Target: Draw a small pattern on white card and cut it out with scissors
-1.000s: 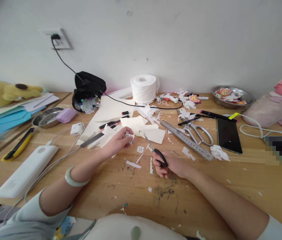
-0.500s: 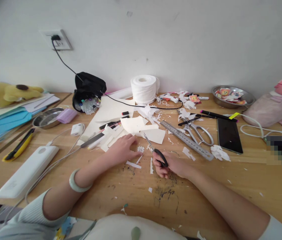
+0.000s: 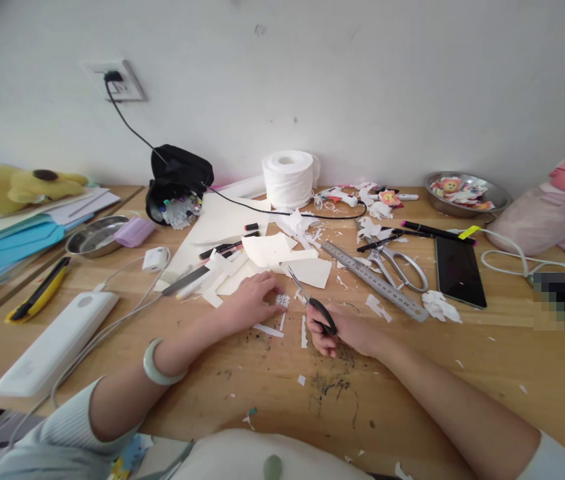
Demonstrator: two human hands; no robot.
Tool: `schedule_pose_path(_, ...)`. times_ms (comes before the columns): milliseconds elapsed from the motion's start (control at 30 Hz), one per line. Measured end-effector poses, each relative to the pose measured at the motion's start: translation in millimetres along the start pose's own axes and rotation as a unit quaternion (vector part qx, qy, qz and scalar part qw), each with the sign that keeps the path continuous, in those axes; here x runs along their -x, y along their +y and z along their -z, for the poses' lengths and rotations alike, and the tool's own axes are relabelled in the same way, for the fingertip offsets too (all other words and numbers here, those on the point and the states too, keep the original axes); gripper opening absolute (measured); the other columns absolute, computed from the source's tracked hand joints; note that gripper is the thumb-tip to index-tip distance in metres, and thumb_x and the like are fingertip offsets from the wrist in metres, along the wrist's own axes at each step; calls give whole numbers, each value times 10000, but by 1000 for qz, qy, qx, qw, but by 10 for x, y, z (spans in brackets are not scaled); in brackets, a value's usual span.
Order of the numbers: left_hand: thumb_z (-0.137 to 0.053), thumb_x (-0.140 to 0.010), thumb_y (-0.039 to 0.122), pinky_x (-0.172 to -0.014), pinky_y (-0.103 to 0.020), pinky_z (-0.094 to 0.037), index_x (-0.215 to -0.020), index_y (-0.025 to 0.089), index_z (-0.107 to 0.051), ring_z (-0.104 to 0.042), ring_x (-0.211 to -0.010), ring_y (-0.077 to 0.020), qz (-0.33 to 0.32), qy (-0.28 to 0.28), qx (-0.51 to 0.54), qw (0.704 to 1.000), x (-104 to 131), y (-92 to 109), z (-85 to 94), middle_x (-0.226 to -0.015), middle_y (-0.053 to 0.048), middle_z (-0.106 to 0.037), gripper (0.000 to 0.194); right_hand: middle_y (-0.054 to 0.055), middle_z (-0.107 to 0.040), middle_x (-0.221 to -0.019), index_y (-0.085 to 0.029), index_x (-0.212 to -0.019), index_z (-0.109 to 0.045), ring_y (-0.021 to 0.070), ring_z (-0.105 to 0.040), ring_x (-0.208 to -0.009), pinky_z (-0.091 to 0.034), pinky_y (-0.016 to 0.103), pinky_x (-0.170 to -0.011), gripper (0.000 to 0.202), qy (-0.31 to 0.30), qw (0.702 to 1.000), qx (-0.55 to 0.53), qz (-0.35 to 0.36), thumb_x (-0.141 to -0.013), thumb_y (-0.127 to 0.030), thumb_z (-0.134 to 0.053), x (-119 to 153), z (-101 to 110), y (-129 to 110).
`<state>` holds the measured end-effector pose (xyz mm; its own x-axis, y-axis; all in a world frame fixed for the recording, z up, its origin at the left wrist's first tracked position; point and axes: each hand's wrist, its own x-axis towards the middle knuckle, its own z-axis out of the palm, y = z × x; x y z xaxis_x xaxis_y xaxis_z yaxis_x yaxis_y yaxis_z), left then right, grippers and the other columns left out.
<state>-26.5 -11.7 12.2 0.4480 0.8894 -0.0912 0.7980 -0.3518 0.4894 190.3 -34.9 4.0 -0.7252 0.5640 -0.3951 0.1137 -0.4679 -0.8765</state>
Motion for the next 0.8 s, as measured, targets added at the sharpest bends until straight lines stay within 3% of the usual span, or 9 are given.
schedule_pose_path(167,-555,-774,387,-752,-356,-409,-824,185,-562,-540,-844,-235,-36,18,-23,999,-3,3,7,-916,-72,-585,208,-92,-298,-393,-201,-589,-350,74,-392,-374,-293,176,-341,564,-2,1000,5,-16,-702,-739,-476,-5,18,14)
schedule_pose_path(300,-425,-849,257,-703,-307,-405,-753,174,-552,-533,-783,-194,-99,29,-41,994,4,22,30,-819,-62,-569,179,-92,-305,-397,-196,-591,-355,66,-390,-371,-299,170,-349,562,-2,1000,-1,-15,-701,-730,-490,-12,36,30)
schedule_pose_path(400,-395,-848,198,-685,-285,-401,-761,170,-553,-527,-757,-169,-106,42,-17,993,17,27,49,-824,-55,-554,183,-90,-311,-391,-197,-587,-354,69,-393,-369,-294,168,-339,562,-5,1000,-8,-15,-698,-730,-493,-15,31,27)
schedule_pose_path(600,-447,-800,198,-602,-245,-381,-761,179,-512,-466,-630,-119,-5,138,181,974,17,22,62,-703,7,-517,77,-99,-301,-388,-195,-588,-363,66,-385,-360,-303,164,-339,552,3,1000,-10,-7,-691,-714,-522,-5,-7,-15)
schedule_pose_path(700,-499,-769,232,-558,-223,-370,-733,183,-468,-450,-587,-96,40,147,330,932,-1,39,58,-663,35,-493,68,-95,-310,-385,-195,-583,-364,72,-404,-367,-309,165,-342,548,5,1000,-7,-5,-699,-707,-521,-5,-5,-12)
schedule_pose_path(800,-528,-756,268,-524,-210,-371,-732,188,-429,-449,-527,-78,59,117,446,886,-11,69,54,-614,53,-496,130,-97,-308,-379,-196,-584,-364,72,-400,-361,-306,167,-338,546,0,1000,-10,-2,-693,-704,-532,-14,8,9)
